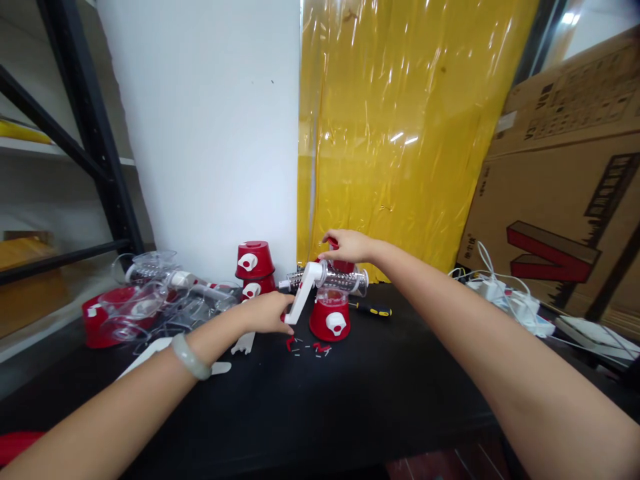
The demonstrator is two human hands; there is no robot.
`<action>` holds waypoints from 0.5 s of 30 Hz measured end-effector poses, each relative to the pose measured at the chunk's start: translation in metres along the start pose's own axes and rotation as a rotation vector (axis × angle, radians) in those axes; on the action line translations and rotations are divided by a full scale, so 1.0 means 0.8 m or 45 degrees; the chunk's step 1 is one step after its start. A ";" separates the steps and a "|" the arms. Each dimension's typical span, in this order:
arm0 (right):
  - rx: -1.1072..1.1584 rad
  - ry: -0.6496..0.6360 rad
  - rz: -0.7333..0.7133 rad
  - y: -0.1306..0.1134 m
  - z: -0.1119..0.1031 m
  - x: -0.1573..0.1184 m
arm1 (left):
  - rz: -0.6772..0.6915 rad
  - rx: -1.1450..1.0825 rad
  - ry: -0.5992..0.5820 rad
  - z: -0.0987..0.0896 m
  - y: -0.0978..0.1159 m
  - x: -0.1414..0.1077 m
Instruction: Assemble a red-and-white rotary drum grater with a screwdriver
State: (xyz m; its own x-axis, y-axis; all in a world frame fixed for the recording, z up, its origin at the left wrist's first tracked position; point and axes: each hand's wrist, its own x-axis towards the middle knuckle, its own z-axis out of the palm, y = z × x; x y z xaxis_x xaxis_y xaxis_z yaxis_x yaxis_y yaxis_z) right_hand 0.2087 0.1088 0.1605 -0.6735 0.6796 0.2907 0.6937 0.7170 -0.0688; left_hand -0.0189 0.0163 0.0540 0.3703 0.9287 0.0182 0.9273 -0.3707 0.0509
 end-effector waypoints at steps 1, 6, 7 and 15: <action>-0.003 0.001 0.001 0.000 0.000 0.000 | -0.030 0.014 0.034 0.004 0.001 -0.008; -0.024 0.007 0.006 -0.002 0.001 0.001 | -0.146 0.093 0.223 0.024 -0.006 -0.033; -0.027 0.009 0.007 -0.002 0.001 0.002 | -0.157 0.101 0.249 0.027 -0.010 -0.036; -0.005 0.045 0.020 -0.004 0.000 -0.002 | -0.166 0.079 0.324 0.035 -0.031 -0.049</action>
State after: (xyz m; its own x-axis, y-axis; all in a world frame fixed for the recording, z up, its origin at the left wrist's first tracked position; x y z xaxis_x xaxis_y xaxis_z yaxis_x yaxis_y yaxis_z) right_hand 0.2075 0.1058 0.1603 -0.6534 0.6847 0.3229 0.7051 0.7057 -0.0697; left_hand -0.0547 -0.0112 0.0244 0.2296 0.9363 0.2656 0.9707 -0.2403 0.0081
